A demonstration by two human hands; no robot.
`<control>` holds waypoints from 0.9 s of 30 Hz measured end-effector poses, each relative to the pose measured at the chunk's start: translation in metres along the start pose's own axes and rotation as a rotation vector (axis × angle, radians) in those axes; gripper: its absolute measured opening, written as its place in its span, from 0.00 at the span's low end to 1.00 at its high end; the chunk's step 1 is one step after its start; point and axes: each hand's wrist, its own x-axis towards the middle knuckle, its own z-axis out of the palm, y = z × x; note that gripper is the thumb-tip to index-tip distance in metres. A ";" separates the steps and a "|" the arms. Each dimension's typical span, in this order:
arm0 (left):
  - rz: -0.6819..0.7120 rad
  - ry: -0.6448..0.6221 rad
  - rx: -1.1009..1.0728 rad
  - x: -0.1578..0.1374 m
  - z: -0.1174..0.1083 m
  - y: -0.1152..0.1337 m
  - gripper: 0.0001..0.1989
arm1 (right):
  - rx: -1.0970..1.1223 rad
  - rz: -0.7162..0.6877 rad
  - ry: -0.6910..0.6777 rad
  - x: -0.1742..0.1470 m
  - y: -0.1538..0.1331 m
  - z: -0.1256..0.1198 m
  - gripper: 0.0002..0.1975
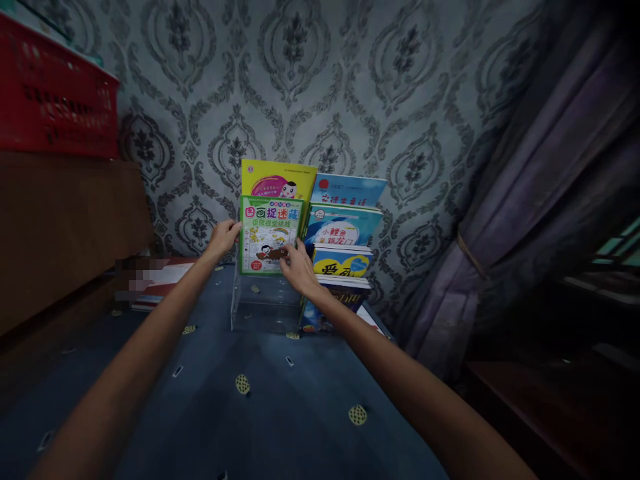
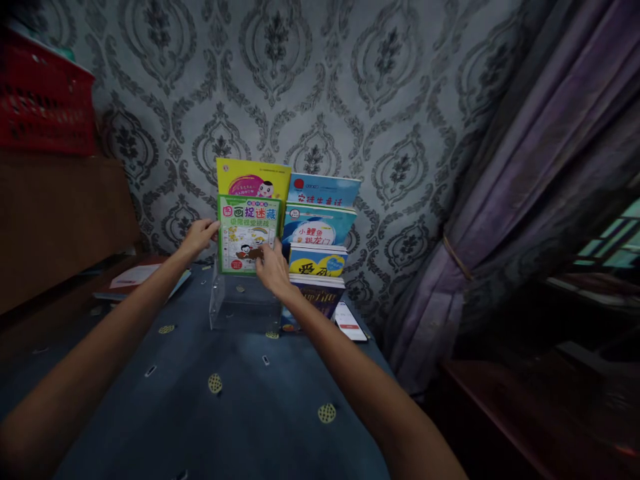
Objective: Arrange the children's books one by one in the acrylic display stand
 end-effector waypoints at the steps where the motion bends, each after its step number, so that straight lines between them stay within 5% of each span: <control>1: 0.003 -0.001 -0.009 0.000 0.000 -0.001 0.15 | -0.004 0.009 0.013 0.002 -0.001 0.001 0.20; 11: 0.040 0.006 -0.076 -0.001 0.000 0.002 0.16 | 0.037 -0.059 0.060 0.002 0.002 0.008 0.21; 17: -0.020 -0.023 -0.136 -0.005 0.002 0.007 0.13 | 0.056 -0.179 0.068 0.003 0.008 -0.007 0.18; 27: -0.086 -0.036 -0.214 -0.008 0.013 0.011 0.11 | 0.012 -0.175 0.023 0.011 -0.001 -0.030 0.17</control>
